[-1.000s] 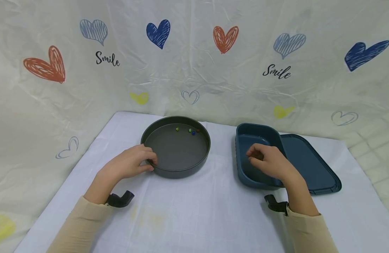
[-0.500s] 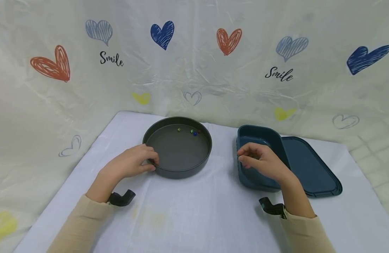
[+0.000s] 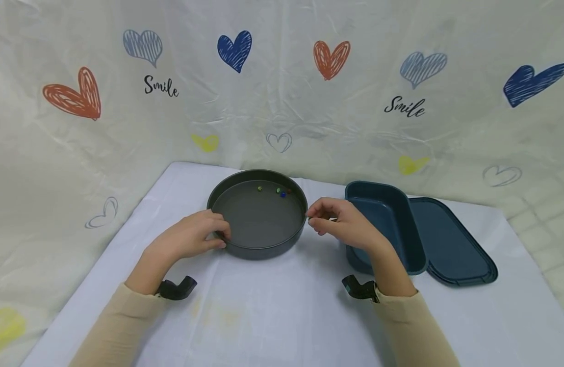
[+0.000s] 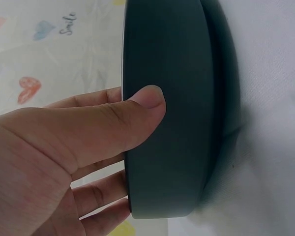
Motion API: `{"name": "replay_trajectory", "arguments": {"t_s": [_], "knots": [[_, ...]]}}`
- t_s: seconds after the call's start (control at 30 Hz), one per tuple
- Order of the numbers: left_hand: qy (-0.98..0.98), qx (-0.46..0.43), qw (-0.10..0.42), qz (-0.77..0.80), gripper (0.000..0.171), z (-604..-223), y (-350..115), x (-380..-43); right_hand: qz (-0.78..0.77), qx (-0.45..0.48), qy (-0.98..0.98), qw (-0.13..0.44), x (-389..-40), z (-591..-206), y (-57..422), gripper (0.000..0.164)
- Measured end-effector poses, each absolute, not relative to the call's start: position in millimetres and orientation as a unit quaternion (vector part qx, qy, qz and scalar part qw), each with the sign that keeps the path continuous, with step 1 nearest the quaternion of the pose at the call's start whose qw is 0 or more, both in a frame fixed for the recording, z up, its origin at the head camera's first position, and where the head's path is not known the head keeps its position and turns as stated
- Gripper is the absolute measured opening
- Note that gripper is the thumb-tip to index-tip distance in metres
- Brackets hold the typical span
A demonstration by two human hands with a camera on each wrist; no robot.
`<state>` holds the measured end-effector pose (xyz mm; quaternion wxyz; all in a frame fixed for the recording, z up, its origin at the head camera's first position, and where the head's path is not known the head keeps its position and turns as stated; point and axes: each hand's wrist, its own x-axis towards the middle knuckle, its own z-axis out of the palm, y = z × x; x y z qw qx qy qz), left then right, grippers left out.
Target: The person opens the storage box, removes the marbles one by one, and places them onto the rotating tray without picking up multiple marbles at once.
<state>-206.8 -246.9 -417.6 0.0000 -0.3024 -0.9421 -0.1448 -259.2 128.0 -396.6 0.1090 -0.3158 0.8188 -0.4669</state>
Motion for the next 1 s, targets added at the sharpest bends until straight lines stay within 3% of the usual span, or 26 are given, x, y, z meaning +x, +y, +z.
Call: {"name": "replay_trajectory", "arguments": {"t_s": [0.3, 0.53, 1.0], "knots": [[-0.939, -0.310, 0.002, -0.148, 0.017, -416.6, -245.0, -207.0, -0.476, -0.350, 0.793, 0.146, -268.0, -402.7, 93.1, 0.010], [-0.939, -0.313, 0.005, -0.145, 0.018, -417.1, -246.3, -206.7, -0.469, -0.362, 0.787, 0.170, -273.6, -406.9, 64.4, 0.016], [-0.938, -0.315, 0.002, -0.146, 0.018, -417.9, -246.8, -208.8, -0.361, -0.394, 0.828, 0.172, -280.6, -424.3, 11.1, 0.009]]}}
